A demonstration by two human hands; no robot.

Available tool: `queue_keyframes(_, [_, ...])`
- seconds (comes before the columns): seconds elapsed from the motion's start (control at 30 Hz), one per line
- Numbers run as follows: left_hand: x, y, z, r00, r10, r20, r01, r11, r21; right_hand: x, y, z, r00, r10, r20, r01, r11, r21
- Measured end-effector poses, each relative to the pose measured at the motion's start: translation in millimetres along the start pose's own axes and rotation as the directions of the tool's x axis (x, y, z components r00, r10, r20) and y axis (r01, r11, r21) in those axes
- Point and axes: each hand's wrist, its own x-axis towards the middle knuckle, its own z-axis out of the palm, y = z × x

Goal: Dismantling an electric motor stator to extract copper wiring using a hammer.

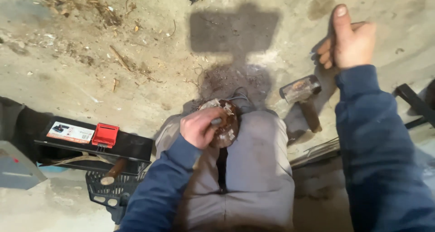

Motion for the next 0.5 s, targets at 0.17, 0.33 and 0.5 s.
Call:
queue_keyframes(0.17, [-11.0, 7.8, 8.9, 0.997, -0.025, -0.071, 0.025, 1.0, 0.002, -18.9, 15.8, -11.6, 0.998, 0.002, 0.057, -0.004, 0.999, 0.043])
queue_keyframes(0.33, [-16.9, -4.9, 21.4, 0.975, -0.059, -0.216, 0.052, 0.998, -0.035, -111.0, 101.2, -18.7, 0.838, -0.479, -0.263, 0.331, 0.828, -0.453])
queue_keyframes(0.5, [-18.9, -4.3, 24.0, 0.98, -0.095, -0.175, 0.105, 0.994, 0.044, -162.7, 158.1, 6.0, 0.848, -0.529, -0.031, 0.407, 0.688, -0.601])
